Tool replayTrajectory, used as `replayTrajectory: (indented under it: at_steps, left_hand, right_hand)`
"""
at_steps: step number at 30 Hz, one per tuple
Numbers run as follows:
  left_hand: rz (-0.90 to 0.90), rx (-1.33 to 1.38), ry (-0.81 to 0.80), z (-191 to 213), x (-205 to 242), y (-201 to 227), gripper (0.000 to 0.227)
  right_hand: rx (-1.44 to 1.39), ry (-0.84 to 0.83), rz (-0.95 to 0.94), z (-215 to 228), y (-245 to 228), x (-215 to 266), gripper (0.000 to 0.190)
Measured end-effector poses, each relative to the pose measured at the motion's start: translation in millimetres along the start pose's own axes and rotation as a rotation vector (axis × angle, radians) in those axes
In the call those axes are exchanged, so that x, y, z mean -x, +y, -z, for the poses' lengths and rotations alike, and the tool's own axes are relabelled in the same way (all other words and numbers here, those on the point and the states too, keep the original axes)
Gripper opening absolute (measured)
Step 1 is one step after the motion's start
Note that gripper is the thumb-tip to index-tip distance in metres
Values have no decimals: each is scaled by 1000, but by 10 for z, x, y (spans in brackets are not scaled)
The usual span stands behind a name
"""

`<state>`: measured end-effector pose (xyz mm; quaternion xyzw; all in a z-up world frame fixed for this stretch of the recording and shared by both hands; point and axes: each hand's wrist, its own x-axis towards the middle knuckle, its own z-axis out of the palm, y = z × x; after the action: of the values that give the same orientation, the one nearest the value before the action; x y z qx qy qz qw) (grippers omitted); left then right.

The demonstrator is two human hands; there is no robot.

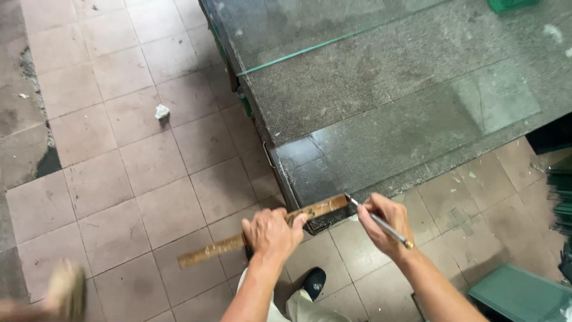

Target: Cutting small rectangular pieces of glass from a larger sheet using a glass cutter and a ruler.

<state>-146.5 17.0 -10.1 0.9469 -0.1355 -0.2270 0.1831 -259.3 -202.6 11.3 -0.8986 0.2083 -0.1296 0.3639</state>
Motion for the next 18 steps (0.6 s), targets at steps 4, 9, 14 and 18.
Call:
replayTrajectory:
  at_steps: [4, 9, 14, 18]
  left_hand:
    - [49, 103, 59, 10, 261, -11, 56]
    - [249, 543, 182, -40, -387, 50, 61]
    - [284, 755, 131, -290, -966, 65, 35]
    - [366, 921, 55, -75, -563, -168, 19]
  right_hand:
    - [-26, -29, -34, 51, 63, 172, 23]
    - [-3, -13, -72, 182, 423, -36, 4]
    - [457, -6, 104, 453, 652, -485, 65]
    - [496, -94, 165, 408, 865, -689, 73]
